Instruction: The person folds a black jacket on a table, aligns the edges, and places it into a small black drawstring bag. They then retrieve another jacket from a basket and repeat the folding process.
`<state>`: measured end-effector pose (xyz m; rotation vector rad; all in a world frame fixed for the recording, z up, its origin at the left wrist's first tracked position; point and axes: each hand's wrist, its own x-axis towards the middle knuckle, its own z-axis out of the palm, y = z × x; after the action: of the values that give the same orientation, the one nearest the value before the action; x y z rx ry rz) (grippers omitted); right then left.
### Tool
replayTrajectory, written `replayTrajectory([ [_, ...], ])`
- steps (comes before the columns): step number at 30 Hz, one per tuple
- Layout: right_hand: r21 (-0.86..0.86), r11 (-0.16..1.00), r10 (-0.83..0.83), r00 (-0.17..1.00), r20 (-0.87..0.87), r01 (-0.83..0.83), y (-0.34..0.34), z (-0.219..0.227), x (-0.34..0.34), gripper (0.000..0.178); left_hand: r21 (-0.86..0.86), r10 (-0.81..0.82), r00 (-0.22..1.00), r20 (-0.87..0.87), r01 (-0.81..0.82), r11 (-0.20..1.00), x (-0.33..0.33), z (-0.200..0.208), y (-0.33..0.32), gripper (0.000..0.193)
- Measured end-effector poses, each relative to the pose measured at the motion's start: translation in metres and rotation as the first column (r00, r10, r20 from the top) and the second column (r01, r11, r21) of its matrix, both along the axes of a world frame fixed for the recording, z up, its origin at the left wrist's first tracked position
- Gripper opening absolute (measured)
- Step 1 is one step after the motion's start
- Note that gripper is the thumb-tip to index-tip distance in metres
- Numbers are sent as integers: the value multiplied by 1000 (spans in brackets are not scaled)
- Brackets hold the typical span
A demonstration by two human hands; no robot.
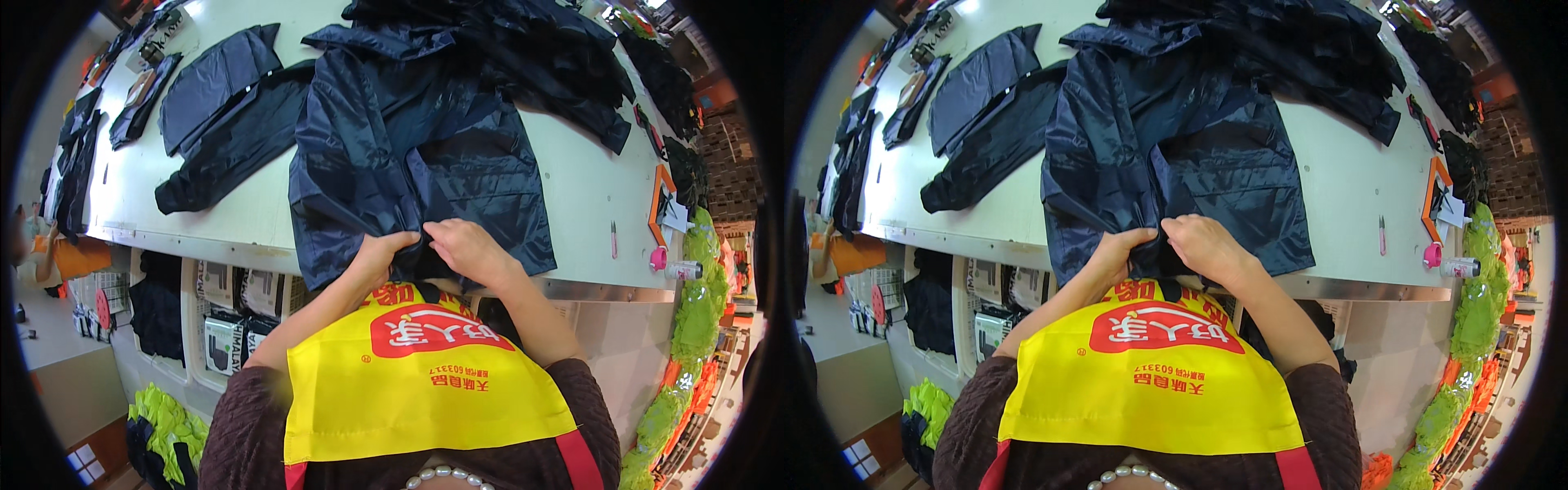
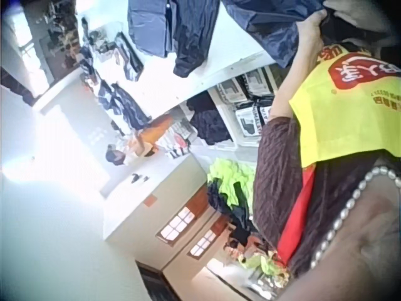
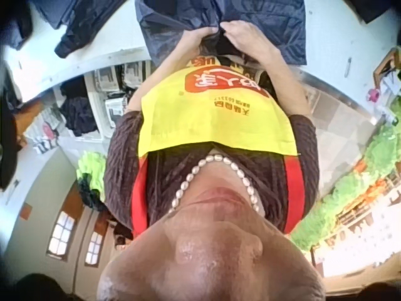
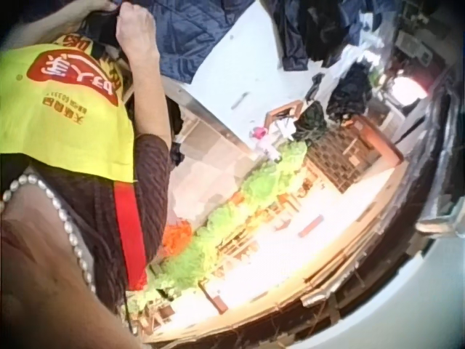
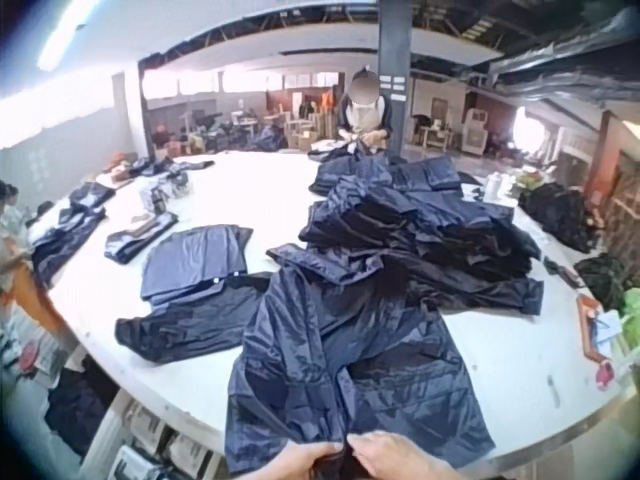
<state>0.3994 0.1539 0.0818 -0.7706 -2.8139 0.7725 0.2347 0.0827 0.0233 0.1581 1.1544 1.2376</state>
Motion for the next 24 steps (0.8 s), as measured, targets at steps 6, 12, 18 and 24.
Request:
replayTrajectory([
  [6,172,982,-60,989,-132,83,2,-7,-10,9,-16,-58,994,-89,57,998,-3,12,-1,28],
  [12,189,942,-168,878,-448,277,61,-20,-38,16,-154,-94,994,-63,83,985,-13,28,-4,8],
  [18,367,617,-675,708,-207,696,111,-61,77,27,-261,-132,850,-509,-7,965,-84,19,-24,35],
  [24,259,608,-790,603,105,751,152,-76,154,41,-319,-406,247,-880,327,890,-238,-25,-25,56],
])
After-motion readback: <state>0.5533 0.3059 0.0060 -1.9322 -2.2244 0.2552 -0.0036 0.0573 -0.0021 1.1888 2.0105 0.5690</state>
